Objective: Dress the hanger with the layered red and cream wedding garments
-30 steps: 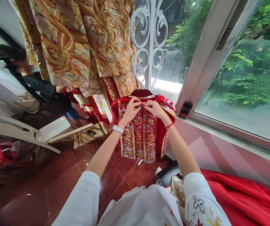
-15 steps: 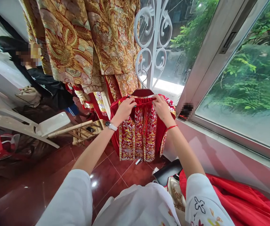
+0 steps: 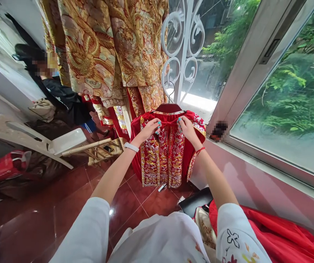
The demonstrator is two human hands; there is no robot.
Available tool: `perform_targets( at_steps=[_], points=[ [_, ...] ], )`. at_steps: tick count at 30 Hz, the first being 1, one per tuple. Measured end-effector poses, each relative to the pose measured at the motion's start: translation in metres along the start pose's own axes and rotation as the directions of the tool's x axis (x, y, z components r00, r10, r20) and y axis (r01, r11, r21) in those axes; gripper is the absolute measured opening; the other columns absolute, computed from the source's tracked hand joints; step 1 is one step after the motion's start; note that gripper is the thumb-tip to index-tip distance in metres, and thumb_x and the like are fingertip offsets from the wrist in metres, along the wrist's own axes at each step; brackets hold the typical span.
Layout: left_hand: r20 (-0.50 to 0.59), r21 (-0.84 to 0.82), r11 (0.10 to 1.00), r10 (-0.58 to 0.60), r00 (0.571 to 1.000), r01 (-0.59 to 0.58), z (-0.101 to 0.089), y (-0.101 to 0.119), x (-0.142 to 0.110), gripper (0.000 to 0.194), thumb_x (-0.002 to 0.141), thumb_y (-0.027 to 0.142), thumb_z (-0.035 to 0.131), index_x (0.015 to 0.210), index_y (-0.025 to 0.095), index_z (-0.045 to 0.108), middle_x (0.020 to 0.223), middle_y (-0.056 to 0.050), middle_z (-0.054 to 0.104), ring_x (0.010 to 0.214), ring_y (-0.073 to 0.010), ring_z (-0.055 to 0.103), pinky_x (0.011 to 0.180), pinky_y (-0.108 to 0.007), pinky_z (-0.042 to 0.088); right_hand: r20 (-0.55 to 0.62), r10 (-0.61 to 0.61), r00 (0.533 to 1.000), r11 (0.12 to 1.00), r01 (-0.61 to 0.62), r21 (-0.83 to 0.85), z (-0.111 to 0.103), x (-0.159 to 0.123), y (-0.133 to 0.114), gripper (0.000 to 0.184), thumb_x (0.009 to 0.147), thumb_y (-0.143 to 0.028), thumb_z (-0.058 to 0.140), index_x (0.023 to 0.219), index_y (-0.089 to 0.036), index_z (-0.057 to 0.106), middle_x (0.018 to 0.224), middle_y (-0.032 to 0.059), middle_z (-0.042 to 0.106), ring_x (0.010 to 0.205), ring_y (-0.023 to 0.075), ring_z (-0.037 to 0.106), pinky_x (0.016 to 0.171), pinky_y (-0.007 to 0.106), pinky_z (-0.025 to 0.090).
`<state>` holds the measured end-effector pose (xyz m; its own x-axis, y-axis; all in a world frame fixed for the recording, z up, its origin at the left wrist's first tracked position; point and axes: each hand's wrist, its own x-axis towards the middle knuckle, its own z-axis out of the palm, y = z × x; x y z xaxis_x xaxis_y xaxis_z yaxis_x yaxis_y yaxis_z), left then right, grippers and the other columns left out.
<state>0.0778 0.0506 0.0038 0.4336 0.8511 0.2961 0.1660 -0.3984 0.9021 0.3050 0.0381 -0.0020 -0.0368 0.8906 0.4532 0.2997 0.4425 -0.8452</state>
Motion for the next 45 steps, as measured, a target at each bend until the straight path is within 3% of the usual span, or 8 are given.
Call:
perform_targets(
  at_steps=[4, 9, 15, 20, 28, 35, 39, 45],
  points=[
    [-0.086, 0.412, 0.908, 0.121, 0.989, -0.075, -0.01, 0.004, -0.008, 0.007, 0.095, 0.022, 0.051, 0.09, 0.021, 0.054, 0.091, -0.005, 0.062, 0.081, -0.0196, 0.058, 0.079, -0.033, 0.046, -0.003, -0.159, 0.987, 0.932, 0.15, -0.329, -0.02, -0.002, 0.001, 0.026, 0.095, -0.047, 0.056, 0.085, -0.024, 0.059, 0.086, 0.007, 0.066, 0.084, 0.0237, 0.061, 0.07, 0.033, 0.049],
    [0.054, 0.15, 0.988, -0.033, 0.998, 0.024, -0.019, 0.005, -0.009, 0.018, 0.098, 0.035, 0.047, 0.089, 0.02, 0.054, 0.079, -0.002, 0.06, 0.07, -0.0162, 0.059, 0.068, -0.029, 0.047, 0.03, -0.035, 0.999, 0.991, 0.038, -0.127, -0.018, -0.018, 0.011, 0.048, 0.098, -0.067, 0.036, 0.085, -0.025, 0.055, 0.073, 0.0028, 0.062, 0.064, 0.019, 0.057, 0.058, 0.032, 0.046],
    [-0.176, 0.536, 0.842, 0.04, 0.984, 0.062, -0.025, 0.016, -0.02, 0.017, 0.094, 0.029, 0.054, 0.082, 0.019, 0.061, 0.078, -0.003, 0.065, 0.068, -0.0172, 0.056, 0.066, -0.031, 0.041, -0.094, -0.152, 0.984, 0.841, 0.079, -0.536, -0.032, -0.023, 0.003, 0.028, 0.094, -0.049, 0.056, 0.088, -0.023, 0.062, 0.087, 0.0091, 0.068, 0.081, 0.0257, 0.061, 0.068, 0.035, 0.044],
    [-0.159, 0.442, 0.897, 0.095, 0.983, -0.015, -0.025, 0.016, -0.033, 0.019, 0.095, 0.025, 0.052, 0.107, 0.021, 0.066, 0.1, -0.006, 0.069, 0.079, -0.0187, 0.063, 0.074, -0.033, 0.05, -0.08, -0.209, 0.975, 0.882, 0.152, -0.446, -0.032, -0.032, 0.004, 0.019, 0.092, -0.035, 0.053, 0.103, -0.023, 0.063, 0.095, 0.0072, 0.071, 0.078, 0.0226, 0.063, 0.066, 0.034, 0.048],
    [-0.46, 0.641, 0.754, 0.229, 0.858, 0.142, -0.043, -0.034, -0.037, 0.072, 0.076, 0.032, 0.081, 0.138, 0.022, 0.047, 0.141, -0.017, 0.046, 0.132, -0.0377, 0.048, 0.108, -0.054, 0.045, -0.294, -0.382, 0.876, 0.716, 0.08, -0.693, -0.059, -0.036, 0.052, 0.066, 0.077, -0.028, 0.067, 0.141, -0.027, 0.051, 0.145, 0.0128, 0.052, 0.135, 0.0364, 0.045, 0.113, 0.06, 0.038],
    [-0.604, 0.455, 0.842, 0.052, 0.796, 0.29, -0.021, -0.053, -0.015, 0.04, 0.088, 0.038, 0.067, 0.119, 0.015, 0.06, 0.121, -0.019, 0.061, 0.12, -0.0364, 0.056, 0.101, -0.052, 0.047, -0.174, -0.291, 0.941, 0.811, 0.147, -0.566, -0.074, -0.022, 0.063, 0.068, 0.077, -0.008, 0.043, 0.141, -0.024, 0.058, 0.138, 0.0099, 0.062, 0.13, 0.0278, 0.057, 0.112, 0.047, 0.045],
    [-0.377, 0.259, 0.947, -0.08, 0.923, 0.188, -0.066, -0.045, -0.02, 0.037, 0.086, 0.053, 0.066, 0.094, 0.017, 0.067, 0.085, -0.008, 0.066, 0.079, -0.0228, 0.063, 0.071, -0.035, 0.052, -0.03, -0.205, 0.978, 0.848, 0.162, -0.505, -0.112, 0.0, 0.045, 0.063, 0.072, -0.008, 0.041, 0.127, -0.023, 0.069, 0.122, 0.0063, 0.073, 0.117, 0.026, 0.066, 0.107, 0.045, 0.05],
    [-0.229, 0.322, 0.945, 0.016, 0.973, 0.06, -0.152, -0.02, -0.006, 0.046, 0.062, 0.056, 0.083, 0.084, 0.017, 0.07, 0.069, -0.002, 0.064, 0.067, -0.0165, 0.057, 0.06, -0.026, 0.043, 0.029, -0.151, 0.988, 0.871, 0.147, -0.47, -0.13, 0.02, 0.043, 0.059, 0.07, -0.011, 0.044, 0.119, -0.024, 0.073, 0.123, 0.0048, 0.073, 0.117, 0.0269, 0.066, 0.107, 0.046, 0.05]
  ],
)
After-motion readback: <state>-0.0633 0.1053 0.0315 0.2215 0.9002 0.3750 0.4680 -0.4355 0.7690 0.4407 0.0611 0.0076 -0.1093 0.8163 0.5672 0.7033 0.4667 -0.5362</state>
